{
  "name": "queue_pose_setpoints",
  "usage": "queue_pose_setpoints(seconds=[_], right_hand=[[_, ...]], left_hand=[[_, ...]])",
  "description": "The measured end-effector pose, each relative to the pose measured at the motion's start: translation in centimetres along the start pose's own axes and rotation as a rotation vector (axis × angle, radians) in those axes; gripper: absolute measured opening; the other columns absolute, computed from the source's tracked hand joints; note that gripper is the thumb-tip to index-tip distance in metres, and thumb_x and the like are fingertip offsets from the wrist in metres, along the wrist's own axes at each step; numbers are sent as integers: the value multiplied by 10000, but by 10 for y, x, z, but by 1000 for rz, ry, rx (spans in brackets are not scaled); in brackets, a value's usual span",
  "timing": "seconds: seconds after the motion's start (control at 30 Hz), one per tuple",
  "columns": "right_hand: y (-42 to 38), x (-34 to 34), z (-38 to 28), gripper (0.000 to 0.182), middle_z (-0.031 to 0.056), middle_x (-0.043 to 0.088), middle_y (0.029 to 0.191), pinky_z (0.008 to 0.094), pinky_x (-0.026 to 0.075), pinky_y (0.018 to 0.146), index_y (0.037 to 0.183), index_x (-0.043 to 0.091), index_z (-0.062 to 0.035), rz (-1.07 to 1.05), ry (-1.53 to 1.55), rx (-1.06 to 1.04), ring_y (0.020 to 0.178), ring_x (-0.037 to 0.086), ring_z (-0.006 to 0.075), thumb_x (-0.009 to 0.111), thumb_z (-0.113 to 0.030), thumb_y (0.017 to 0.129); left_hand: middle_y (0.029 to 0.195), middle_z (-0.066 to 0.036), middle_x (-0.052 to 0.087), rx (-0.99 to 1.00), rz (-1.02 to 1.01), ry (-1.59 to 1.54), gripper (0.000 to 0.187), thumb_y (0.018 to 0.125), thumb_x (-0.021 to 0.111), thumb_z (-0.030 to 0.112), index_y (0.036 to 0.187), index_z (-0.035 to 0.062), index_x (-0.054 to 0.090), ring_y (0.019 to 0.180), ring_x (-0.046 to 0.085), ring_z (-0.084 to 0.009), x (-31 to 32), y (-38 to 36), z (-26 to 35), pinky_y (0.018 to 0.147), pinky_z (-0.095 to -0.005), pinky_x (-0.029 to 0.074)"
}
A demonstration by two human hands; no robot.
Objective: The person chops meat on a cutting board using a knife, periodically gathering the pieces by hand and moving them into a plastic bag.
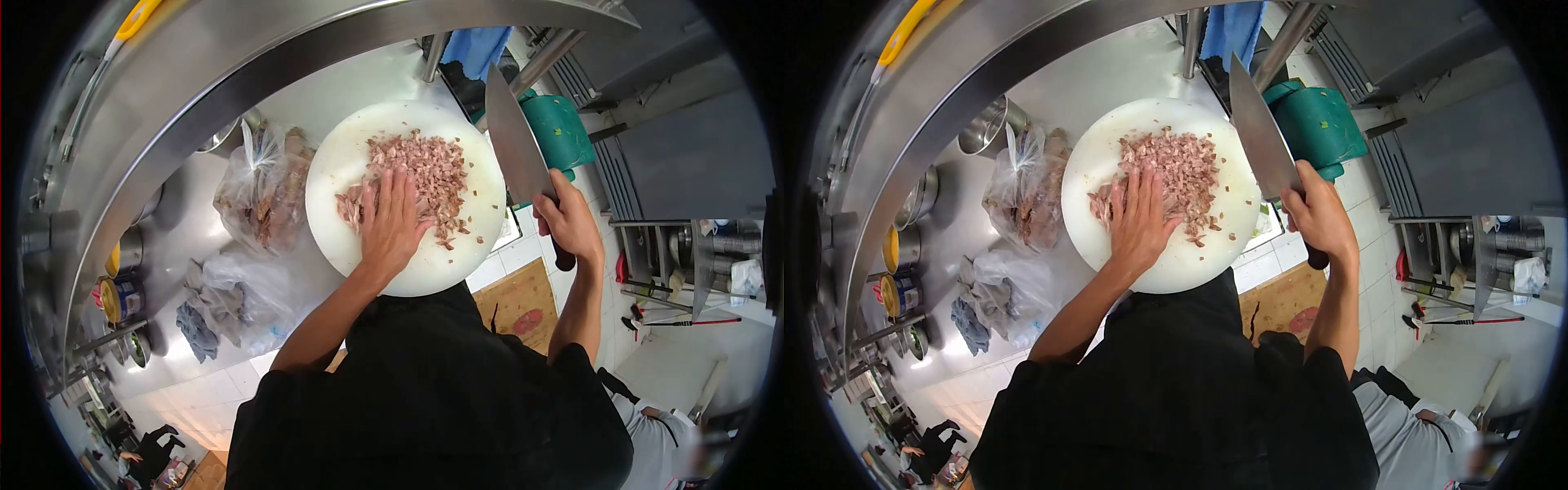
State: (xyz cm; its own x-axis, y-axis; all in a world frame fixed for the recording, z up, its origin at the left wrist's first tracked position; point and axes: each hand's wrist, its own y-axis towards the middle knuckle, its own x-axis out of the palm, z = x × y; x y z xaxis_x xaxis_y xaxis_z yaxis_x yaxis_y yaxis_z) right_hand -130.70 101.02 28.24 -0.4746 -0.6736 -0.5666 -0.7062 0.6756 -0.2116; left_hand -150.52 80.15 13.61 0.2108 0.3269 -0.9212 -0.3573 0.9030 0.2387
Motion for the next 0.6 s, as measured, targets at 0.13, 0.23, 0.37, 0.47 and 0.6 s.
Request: queue_pose_setpoints(seconds=[0.13,0.23,0.37,0.47,0.6], right_hand=[[-15,29,5,106,96,565,638,352,470,451,956,432,-9,-2,-177,-29,476,586,177,512,-66,998],[-30,64,10,111,251,610,664,503,480,538,972,441,11,38,-371,-136,550,633,405,526,-60,982],[-47,96,-25,141,327,604,664,615,477,649,961,468,45,45,-409,-76,676,619,536,546,-72,958],[-52,95,-63,154,315,612,663,602,485,637,983,463,44,38,-429,-97,669,633,513,562,-66,942],[-42,117,-74,171,323,648,737,608,505,669,1023,466,46,16,-472,-104,713,654,523,545,-49,905]], left_hand=[[1661,-214,262,-14,1,-40,933,875,736,449,1558,-35,325,1544,215,-403,-6,-5,1,1213,-633,146],[1586,-190,370,24,52,-195,841,827,793,385,1490,8,439,1483,311,-395,-31,-8,-7,1200,-596,222],[1256,-108,600,287,153,-291,434,761,823,226,1129,54,672,1188,547,-318,-38,-13,-53,1044,-499,425],[1194,-59,631,446,86,-312,302,761,790,180,1011,48,684,1083,579,-260,-27,0,-72,907,-457,465],[1161,-61,647,456,112,-330,269,750,777,153,983,52,686,1069,586,-257,-27,5,-72,900,-443,469]])
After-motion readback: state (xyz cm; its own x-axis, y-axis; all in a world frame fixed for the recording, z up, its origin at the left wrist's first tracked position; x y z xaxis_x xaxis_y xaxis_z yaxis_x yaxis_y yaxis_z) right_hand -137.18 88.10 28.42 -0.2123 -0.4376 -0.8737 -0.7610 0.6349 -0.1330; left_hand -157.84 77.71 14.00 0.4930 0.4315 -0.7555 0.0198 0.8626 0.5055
